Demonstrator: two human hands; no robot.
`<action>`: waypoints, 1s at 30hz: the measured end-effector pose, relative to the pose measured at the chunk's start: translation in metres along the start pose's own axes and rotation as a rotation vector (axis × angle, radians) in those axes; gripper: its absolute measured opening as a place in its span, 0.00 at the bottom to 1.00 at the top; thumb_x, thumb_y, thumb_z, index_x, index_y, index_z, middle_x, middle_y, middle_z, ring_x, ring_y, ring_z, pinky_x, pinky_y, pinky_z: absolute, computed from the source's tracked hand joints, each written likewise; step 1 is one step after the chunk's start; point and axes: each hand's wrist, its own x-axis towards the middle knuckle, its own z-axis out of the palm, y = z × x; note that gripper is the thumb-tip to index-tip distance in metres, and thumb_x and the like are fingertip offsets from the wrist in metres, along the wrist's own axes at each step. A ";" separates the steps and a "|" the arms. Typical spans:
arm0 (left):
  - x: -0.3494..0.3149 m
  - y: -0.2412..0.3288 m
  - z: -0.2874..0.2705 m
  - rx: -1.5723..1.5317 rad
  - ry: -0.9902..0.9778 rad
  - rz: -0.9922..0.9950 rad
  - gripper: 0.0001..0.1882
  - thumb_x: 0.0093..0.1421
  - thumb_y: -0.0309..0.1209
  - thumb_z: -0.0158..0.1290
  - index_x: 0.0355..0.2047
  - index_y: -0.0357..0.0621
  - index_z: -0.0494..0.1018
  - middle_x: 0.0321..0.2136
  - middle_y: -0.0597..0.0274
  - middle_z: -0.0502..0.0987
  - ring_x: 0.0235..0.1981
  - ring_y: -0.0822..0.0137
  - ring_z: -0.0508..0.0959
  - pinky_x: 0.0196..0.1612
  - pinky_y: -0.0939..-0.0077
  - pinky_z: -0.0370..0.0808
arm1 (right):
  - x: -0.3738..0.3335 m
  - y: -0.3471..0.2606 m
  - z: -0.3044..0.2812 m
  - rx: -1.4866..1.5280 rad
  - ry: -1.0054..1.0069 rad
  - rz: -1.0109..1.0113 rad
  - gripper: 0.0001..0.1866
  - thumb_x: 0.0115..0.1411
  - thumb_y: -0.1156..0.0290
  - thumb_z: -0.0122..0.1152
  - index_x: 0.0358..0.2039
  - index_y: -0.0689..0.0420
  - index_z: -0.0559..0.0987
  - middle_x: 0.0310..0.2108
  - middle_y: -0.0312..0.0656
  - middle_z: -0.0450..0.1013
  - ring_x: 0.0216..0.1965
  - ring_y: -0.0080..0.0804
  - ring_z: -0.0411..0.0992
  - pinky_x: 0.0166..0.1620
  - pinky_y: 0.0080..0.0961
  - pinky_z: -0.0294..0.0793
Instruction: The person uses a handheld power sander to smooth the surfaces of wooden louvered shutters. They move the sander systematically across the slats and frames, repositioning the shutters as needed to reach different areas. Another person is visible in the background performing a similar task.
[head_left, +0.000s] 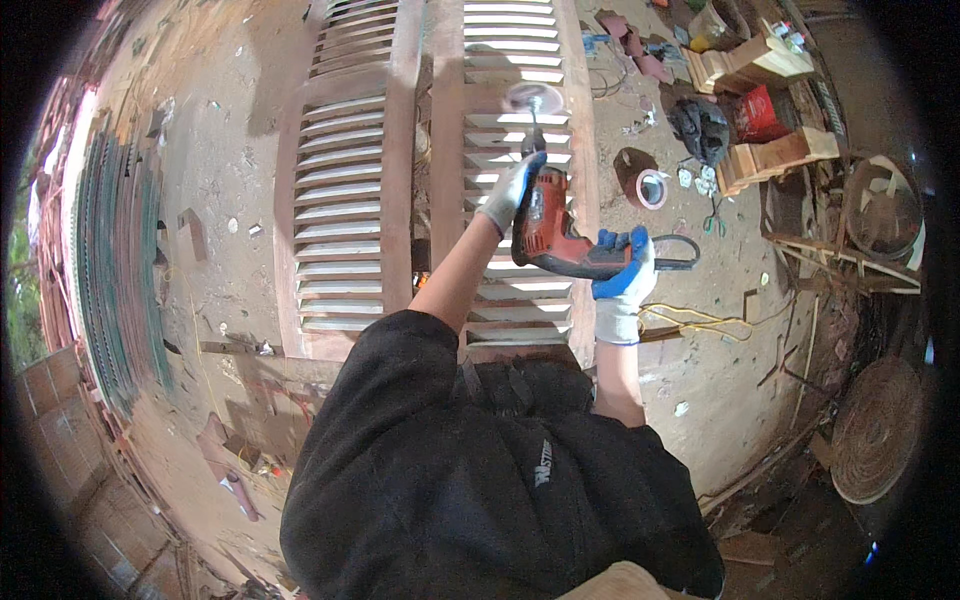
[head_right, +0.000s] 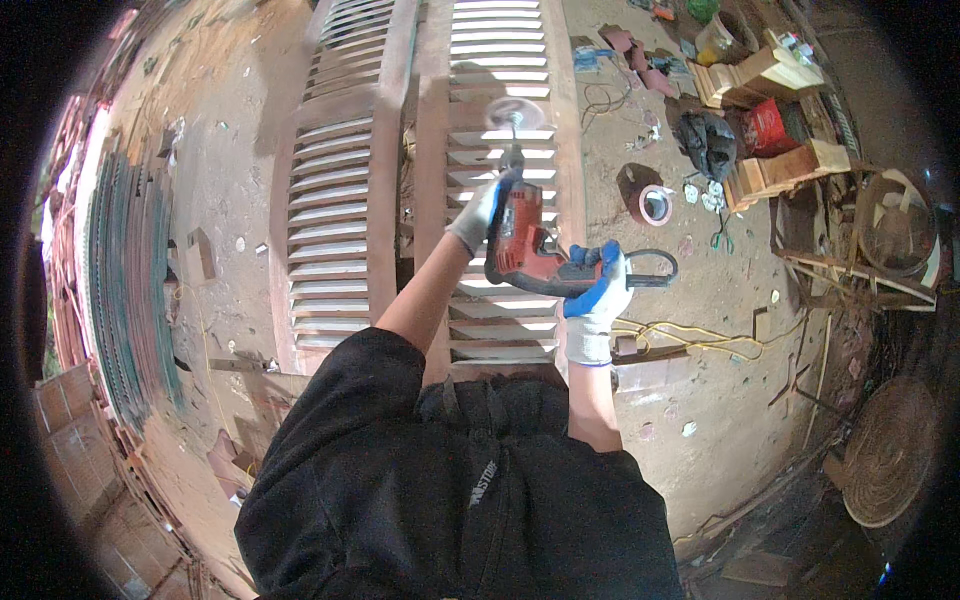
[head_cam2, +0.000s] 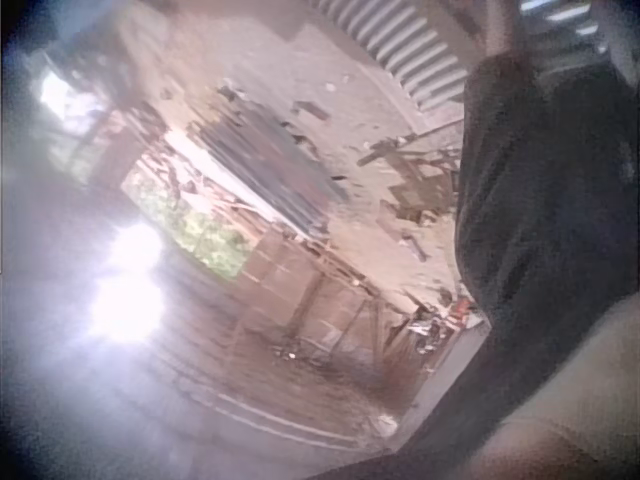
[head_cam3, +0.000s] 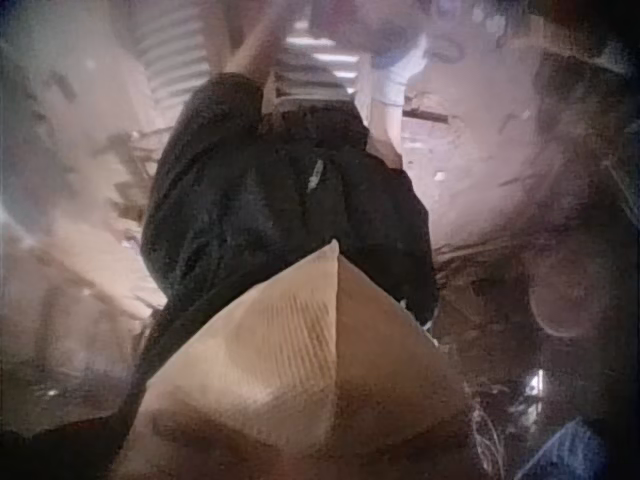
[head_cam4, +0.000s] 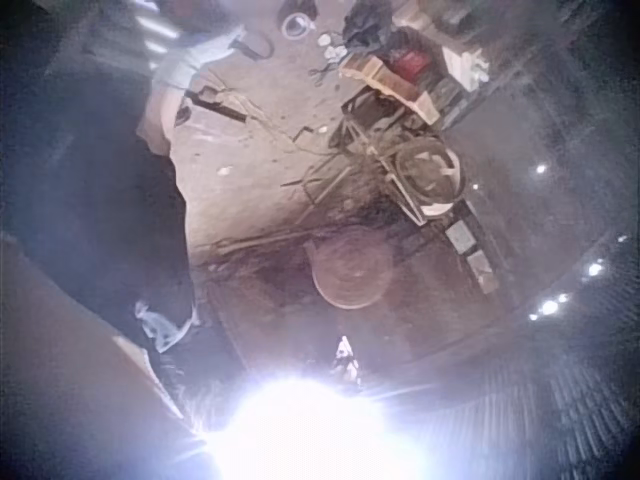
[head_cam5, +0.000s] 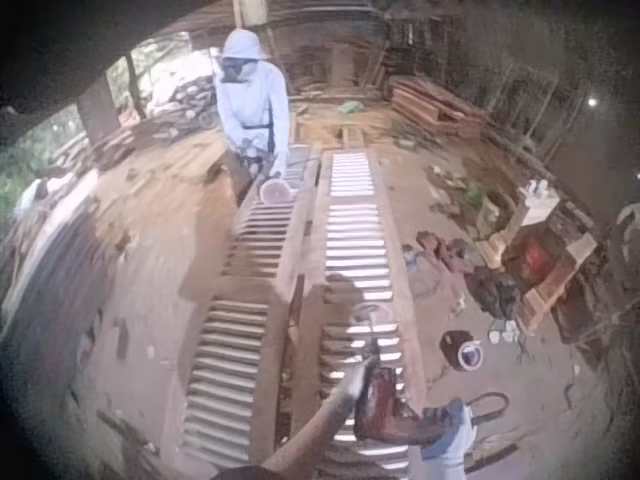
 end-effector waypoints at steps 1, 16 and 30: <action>-0.011 0.009 0.000 -0.084 -0.067 -0.210 0.19 0.61 0.42 0.46 0.43 0.42 0.75 0.29 0.65 0.75 0.29 0.75 0.71 0.34 0.77 0.69 | 0.000 0.006 0.002 -0.023 0.009 -0.035 0.09 0.56 0.70 0.58 0.23 0.54 0.68 0.19 0.36 0.64 0.22 0.30 0.67 0.33 0.34 0.74; -0.026 -0.006 -0.049 0.129 0.157 -0.229 0.13 0.59 0.42 0.50 0.34 0.46 0.76 0.27 0.66 0.75 0.25 0.72 0.74 0.33 0.77 0.72 | -0.020 0.075 -0.011 -0.151 -0.031 -0.112 0.10 0.56 0.67 0.59 0.25 0.55 0.70 0.19 0.37 0.67 0.22 0.31 0.70 0.28 0.31 0.73; 0.001 -0.042 0.015 0.009 0.343 -0.393 0.24 0.54 0.50 0.52 0.28 0.37 0.76 0.22 0.61 0.75 0.21 0.70 0.71 0.26 0.72 0.69 | 0.046 0.013 -0.038 -0.189 -0.017 -0.015 0.08 0.55 0.70 0.59 0.24 0.55 0.70 0.19 0.37 0.66 0.21 0.34 0.68 0.33 0.39 0.76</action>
